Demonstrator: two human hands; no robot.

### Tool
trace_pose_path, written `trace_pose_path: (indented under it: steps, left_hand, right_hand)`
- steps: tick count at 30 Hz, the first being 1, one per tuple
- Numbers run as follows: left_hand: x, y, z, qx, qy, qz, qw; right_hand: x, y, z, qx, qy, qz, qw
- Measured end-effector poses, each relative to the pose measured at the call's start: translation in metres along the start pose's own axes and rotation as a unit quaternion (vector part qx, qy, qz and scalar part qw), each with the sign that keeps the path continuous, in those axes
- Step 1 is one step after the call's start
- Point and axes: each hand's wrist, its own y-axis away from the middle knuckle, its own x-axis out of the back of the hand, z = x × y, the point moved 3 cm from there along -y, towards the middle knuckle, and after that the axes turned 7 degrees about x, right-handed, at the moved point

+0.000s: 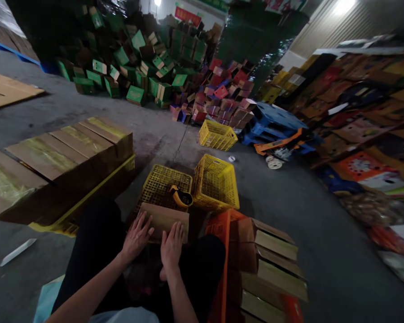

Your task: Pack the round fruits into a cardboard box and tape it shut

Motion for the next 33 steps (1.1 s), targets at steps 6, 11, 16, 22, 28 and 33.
trace_pose_path:
  steps: [6, 11, 16, 22, 28, 33]
  left_hand:
    - [0.003, -0.003, -0.016, 0.012, 0.054, 0.013, 0.998]
    - [0.005, -0.006, -0.024, 0.044, 0.092, 0.024, 0.994]
    - [0.011, -0.016, -0.036, 0.072, 0.144, 0.017, 0.987]
    - [0.024, -0.029, -0.048, 0.134, 0.260, 0.008, 0.956]
    - [0.018, -0.026, -0.060, 0.212, 0.348, -0.013, 0.913]
    - [0.006, -0.019, -0.065, 0.198, 0.354, -0.075, 0.911]
  right_hand:
    - [-0.010, 0.005, -0.024, 0.040, 0.003, -0.005, 0.999]
    - [-0.012, 0.007, -0.032, 0.059, 0.010, -0.018, 0.998]
    - [-0.017, 0.002, -0.055, 0.096, 0.000, -0.048, 0.994]
    - [-0.028, -0.019, -0.099, 0.138, -0.014, -0.103, 0.985]
    - [-0.040, -0.042, -0.127, 0.250, -0.017, -0.125, 0.960]
    - [-0.037, -0.043, -0.116, 0.232, -0.016, -0.112, 0.966]
